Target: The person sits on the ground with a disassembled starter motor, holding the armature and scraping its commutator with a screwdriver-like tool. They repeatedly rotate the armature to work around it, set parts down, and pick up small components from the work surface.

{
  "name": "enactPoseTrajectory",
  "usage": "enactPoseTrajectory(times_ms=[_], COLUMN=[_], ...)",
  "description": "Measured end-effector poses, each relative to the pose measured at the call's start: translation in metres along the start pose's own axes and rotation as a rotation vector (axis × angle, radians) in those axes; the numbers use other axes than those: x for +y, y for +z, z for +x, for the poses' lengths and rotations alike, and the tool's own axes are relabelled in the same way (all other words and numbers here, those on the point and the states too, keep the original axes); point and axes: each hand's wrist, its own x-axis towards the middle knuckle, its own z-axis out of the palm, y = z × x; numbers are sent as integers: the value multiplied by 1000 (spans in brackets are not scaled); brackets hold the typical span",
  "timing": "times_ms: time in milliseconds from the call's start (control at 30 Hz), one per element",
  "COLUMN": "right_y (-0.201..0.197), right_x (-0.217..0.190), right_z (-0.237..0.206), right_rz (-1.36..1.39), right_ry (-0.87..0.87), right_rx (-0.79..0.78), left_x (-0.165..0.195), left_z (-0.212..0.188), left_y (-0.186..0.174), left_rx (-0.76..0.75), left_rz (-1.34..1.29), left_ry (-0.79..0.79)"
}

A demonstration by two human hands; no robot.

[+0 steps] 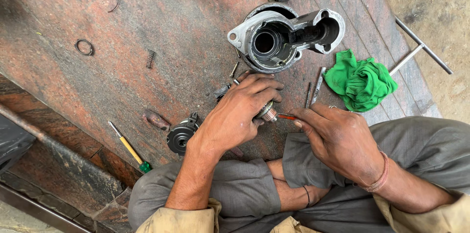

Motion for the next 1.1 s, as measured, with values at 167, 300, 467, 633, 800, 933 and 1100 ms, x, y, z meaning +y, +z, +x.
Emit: enactPoseTrajectory(times_ms=[167, 300, 467, 633, 800, 933, 1100], right_y=[5, 9, 12, 12, 10, 8, 9], right_x=[-2, 0, 2, 1, -3, -10, -17], right_z=[-3, -3, -3, -2, -3, -8, -15], right_rz=[37, 26, 10, -15, -91, -230, -364], right_ry=[-12, 22, 41, 7, -24, -38, -65], right_rx=[65, 100, 110, 118, 142, 161, 164], left_x=[-4, -8, -12, -13, -10, -8, -6], left_z=[-1, 0, 2, 1, 1, 3, 5], left_y=[4, 5, 10, 14, 18, 23, 29], left_rx=[23, 48, 80, 117, 147, 135, 172], left_rz=[-6, 1, -23, -29, -55, -60, -50], left_ry=[8, 19, 62, 74, 83, 63, 70])
